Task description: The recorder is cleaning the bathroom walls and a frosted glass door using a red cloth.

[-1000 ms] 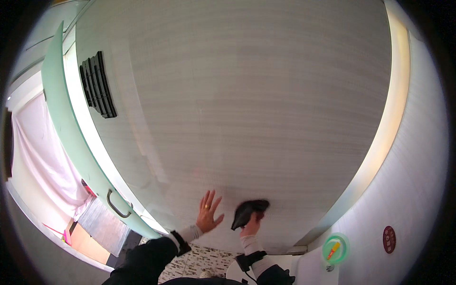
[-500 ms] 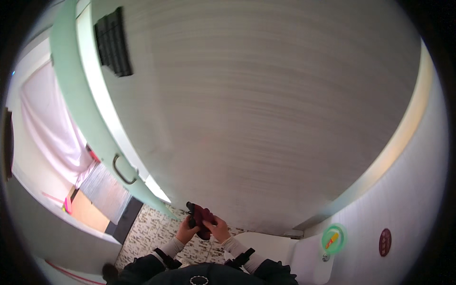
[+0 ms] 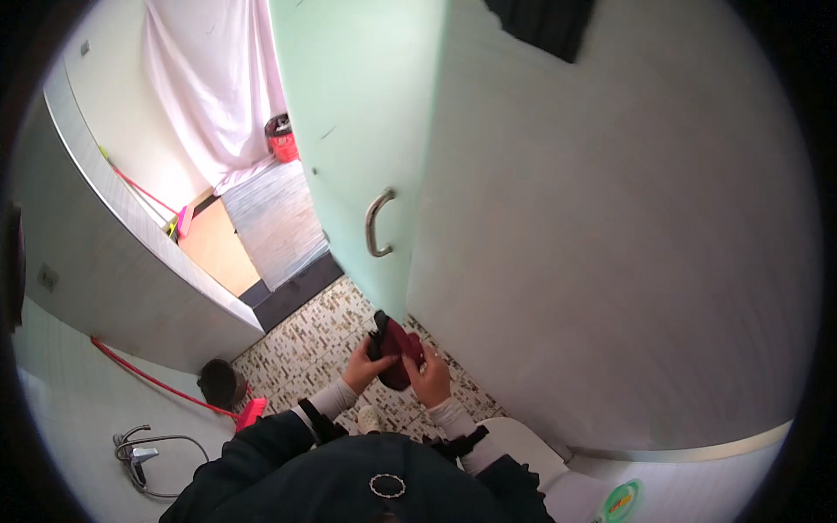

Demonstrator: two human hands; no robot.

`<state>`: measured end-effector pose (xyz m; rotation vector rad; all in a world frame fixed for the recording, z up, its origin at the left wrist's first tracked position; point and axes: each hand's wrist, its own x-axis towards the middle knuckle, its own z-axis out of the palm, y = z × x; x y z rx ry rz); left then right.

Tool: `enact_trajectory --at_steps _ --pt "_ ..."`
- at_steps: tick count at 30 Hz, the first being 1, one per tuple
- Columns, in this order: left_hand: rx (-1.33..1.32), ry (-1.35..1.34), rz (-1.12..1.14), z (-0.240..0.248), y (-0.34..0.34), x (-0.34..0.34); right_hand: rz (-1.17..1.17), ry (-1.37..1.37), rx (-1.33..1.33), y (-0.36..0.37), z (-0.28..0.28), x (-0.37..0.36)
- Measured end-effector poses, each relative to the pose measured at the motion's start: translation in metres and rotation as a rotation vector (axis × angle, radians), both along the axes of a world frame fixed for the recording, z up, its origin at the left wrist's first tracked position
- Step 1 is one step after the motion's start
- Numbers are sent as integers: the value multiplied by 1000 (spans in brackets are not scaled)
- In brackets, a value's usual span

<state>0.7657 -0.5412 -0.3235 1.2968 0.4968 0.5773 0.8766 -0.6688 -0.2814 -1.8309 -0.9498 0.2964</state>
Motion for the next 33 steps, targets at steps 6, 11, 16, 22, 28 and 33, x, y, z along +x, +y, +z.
enact_trajectory --at_steps 6,11,16,22,28,33 --pt "219 36 242 17 80 -25 -48 -16 84 86 -1 -11" --pt "482 5 342 91 135 19 -143 -207 278 142 63 23" --pt "683 -100 527 177 196 104 -178 -427 623 198 141 73" --pt "829 37 648 142 215 174 -430 -740 658 221 167 137" --pt "921 -8 507 101 193 183 33 -253 604 244 149 174" --pt "923 213 451 128 183 178 -61 -128 707 254 136 164"
